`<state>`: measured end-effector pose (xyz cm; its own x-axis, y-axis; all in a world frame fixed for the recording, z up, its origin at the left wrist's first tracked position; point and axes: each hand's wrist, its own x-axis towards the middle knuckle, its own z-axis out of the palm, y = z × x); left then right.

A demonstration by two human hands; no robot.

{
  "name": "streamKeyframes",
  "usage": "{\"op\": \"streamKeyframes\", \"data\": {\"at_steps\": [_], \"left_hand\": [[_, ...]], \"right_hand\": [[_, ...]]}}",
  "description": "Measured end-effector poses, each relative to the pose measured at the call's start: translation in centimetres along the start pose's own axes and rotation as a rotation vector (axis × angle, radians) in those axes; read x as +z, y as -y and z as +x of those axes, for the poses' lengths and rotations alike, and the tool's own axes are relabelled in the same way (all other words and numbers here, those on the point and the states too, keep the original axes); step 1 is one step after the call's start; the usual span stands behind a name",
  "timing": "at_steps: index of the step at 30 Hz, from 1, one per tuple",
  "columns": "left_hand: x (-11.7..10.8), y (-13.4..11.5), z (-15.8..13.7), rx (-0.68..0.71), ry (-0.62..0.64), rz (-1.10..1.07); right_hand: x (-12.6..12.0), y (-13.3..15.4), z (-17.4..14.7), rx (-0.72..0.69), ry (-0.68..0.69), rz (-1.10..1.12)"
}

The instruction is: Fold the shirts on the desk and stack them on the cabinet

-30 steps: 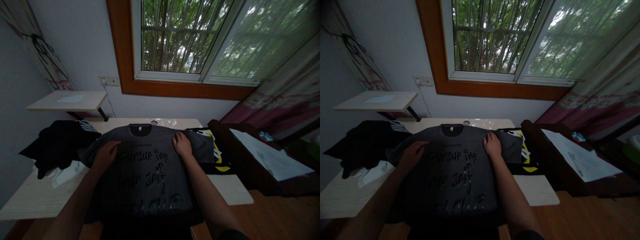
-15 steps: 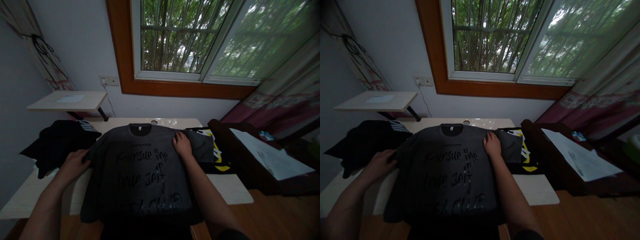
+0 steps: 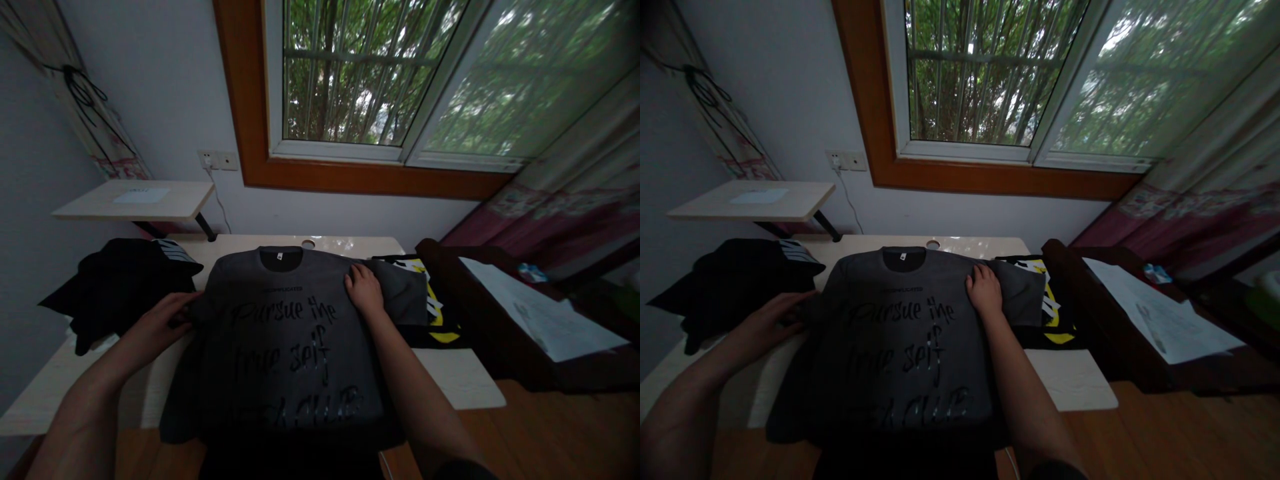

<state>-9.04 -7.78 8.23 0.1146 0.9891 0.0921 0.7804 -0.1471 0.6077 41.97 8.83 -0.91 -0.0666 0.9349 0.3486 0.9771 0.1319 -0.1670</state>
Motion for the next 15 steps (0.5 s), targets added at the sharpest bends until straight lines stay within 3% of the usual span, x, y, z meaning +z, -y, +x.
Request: {"op": "streamKeyframes", "data": {"at_steps": [5, 10, 15], "left_hand": [[-0.2, -1.5, -0.1, -0.044, 0.016, -0.177], [0.1, -0.6, 0.5, -0.023, -0.215, 0.080], [1.5, 2.1, 1.4, 0.088, -0.151, 0.160]], "right_hand": [[-0.1, 0.0, 0.0, -0.002, 0.008, 0.001], [-0.1, 0.0, -0.1, -0.010, -0.007, 0.000], [-0.1, 0.0, -0.1, 0.000, -0.005, 0.003]]}}
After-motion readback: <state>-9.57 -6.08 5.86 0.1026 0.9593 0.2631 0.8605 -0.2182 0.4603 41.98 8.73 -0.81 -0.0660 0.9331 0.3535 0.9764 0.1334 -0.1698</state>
